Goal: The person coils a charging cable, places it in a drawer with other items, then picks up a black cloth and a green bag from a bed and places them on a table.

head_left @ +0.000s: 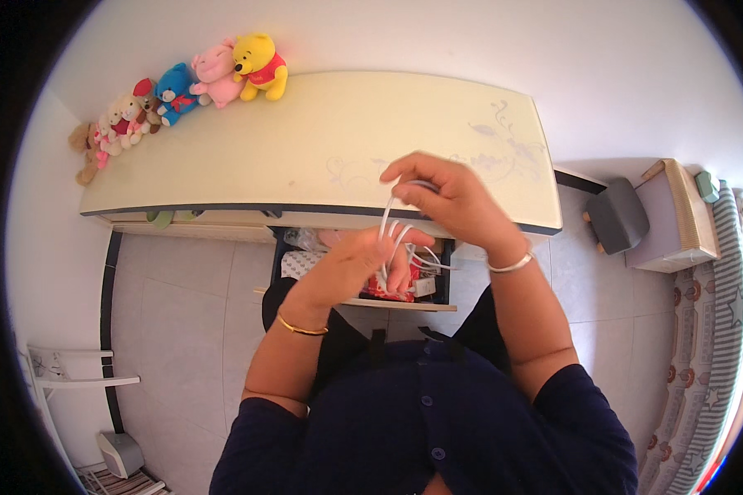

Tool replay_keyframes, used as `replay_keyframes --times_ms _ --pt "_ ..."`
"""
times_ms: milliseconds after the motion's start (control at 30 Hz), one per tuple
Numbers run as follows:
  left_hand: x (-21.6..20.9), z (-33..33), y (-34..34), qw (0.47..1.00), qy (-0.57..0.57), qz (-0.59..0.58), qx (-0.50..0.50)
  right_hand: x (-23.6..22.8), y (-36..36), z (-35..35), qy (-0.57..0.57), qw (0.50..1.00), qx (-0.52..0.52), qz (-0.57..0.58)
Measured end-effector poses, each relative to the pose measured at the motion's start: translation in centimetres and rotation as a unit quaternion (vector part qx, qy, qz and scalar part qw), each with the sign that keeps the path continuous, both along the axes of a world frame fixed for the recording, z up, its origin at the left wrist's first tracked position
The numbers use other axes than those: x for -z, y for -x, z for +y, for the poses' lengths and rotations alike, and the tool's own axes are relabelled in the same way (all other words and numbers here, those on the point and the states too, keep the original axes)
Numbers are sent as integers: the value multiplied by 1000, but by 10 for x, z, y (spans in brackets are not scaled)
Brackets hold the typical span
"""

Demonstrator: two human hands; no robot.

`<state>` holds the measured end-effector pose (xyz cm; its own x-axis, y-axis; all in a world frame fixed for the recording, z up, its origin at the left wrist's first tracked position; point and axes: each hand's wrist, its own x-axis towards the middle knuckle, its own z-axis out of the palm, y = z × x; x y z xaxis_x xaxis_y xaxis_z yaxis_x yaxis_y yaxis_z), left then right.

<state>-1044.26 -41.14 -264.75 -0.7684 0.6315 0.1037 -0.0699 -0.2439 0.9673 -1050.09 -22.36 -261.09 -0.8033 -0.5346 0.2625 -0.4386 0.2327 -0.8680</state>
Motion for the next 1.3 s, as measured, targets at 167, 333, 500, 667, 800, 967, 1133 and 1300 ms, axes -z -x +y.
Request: replay_keyframes --times_ms 167,333,500,667,800,967,1133,1300 --pt "-11 11 -19 973 -118 -55 -192 72 -44 -13 -61 997 1 36" --pt "-8 12 -13 923 246 122 -271 30 -73 22 -297 941 -22 161" --pt "-11 28 -23 908 311 223 -172 -21 -54 39 -52 964 -84 247" --pt "-12 24 -27 979 202 24 12 17 -19 34 70 985 -79 -135" --pt "17 5 -33 996 -43 -71 -8 78 -30 9 117 925 -26 -359" --pt "37 -4 -27 983 -12 -4 -184 91 -87 -2 -140 989 -6 54" --pt "40 1 -29 940 248 151 -180 33 -81 12 -304 939 -98 125" --pt "10 -15 -32 992 87 35 79 36 -20 10 167 956 -124 -207"
